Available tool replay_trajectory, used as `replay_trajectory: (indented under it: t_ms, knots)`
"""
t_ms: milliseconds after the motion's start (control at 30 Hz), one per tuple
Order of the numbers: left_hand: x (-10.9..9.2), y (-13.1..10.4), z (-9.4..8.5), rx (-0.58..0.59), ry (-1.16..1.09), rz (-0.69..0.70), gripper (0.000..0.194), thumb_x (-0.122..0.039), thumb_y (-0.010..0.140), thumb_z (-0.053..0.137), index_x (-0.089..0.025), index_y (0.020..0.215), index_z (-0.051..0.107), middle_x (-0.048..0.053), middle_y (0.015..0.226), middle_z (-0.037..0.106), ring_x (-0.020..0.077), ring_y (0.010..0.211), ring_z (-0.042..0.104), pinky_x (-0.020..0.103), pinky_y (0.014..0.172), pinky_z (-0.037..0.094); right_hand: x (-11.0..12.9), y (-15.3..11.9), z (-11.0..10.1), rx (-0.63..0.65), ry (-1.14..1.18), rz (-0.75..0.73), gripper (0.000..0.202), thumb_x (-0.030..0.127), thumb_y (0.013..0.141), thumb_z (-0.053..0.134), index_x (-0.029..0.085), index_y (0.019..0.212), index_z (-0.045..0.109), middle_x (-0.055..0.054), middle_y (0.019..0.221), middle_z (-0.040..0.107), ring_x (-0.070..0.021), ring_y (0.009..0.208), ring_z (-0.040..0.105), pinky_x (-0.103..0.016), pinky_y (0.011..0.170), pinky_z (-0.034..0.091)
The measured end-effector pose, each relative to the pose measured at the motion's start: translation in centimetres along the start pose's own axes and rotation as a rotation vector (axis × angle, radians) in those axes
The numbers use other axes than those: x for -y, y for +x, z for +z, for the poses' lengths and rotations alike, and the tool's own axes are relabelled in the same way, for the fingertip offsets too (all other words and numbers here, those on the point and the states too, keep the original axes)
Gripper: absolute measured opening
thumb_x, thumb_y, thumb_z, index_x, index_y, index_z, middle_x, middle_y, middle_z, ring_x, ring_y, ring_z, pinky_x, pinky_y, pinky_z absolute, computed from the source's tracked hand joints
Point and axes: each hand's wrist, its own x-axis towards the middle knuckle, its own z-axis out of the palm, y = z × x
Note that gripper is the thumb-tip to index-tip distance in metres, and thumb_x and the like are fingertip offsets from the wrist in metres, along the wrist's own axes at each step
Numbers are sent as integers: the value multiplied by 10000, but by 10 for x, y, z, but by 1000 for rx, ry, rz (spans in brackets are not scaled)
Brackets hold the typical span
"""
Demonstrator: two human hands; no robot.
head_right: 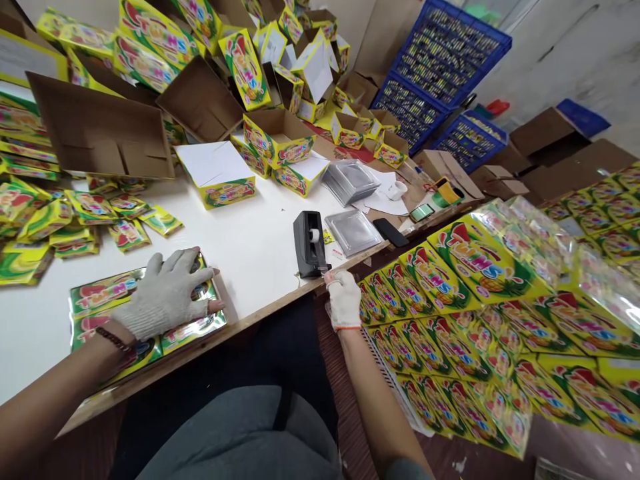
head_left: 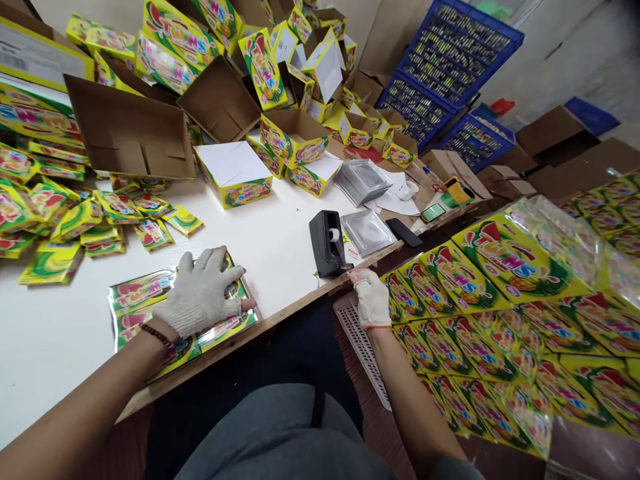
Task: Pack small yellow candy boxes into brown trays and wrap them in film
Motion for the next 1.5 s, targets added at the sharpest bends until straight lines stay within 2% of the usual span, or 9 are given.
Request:
replay_trajectory:
  t_ms: [133,367,467,567,767,900,1133,1400,1500]
  knots:
    - [2,0,4,-31,-55,4,671,-740,753,603,-245,1191,718,185,1472,450,466,1350,366,662,1097,222,-16,-16,7,86,223,215,422,606,684,686,214,744,543,21,637,551,-128,579,539,-251,501,423]
    - [-1,-2,2,-66,-111,-5,657,-731,722,644,-236,1145,729,189,1450,475,467,1345,377,668,1098,214,-38,-11,7,235,135,252,440,590,644,709,237,646,447,58,525,444,-111,473,462,-238,426,361]
    - [-5,-5,-1,-46,-109,-12,680,-746,710,658,-236,1153,725,192,1434,484,445,1327,402,641,1103,217,-30,-14,-10,404,64,252,433,565,661,741,227,606,475,49,509,467,-121,482,463,-259,460,374]
    - [-7,-7,-1,-35,-92,-7,712,-779,702,653,-246,1170,718,191,1425,489,430,1326,406,628,1107,214,4,-7,-6,734,17,127,401,560,778,697,206,657,553,12,587,567,-140,578,520,-285,584,429]
    - [-10,-11,-5,-7,-109,-33,734,-780,685,672,-235,1175,718,191,1449,478,438,1339,386,633,1105,223,97,5,95,1377,-4,-233,430,568,850,591,196,637,563,8,626,579,-133,631,526,-276,645,431]
    - [-10,-13,-8,-26,-132,-15,741,-804,679,657,-229,1142,716,186,1453,481,439,1334,389,649,1113,214,104,1,153,1561,-61,-167,336,489,753,660,195,627,559,39,552,545,-113,550,490,-252,561,406]
    - [-8,-13,-4,-74,-118,-20,303,-394,951,493,-238,1088,713,157,1439,512,369,1319,441,599,1097,290,74,7,169,1606,-22,-91,314,463,747,663,193,622,564,45,556,541,-108,549,489,-249,556,417]
    - [-7,-10,-3,-39,-72,-25,523,-322,906,528,-197,1414,549,196,1445,504,366,1349,445,573,1112,316,32,-22,182,1474,27,269,425,581,693,709,195,755,542,17,581,612,-124,474,562,-242,462,460]
    - [-8,-10,-2,-47,-104,-45,561,-326,905,538,-168,1442,515,202,1491,475,369,1386,421,577,1147,287,23,-38,173,1260,-84,149,358,544,797,597,192,851,558,-12,654,655,-156,521,610,-290,510,529]
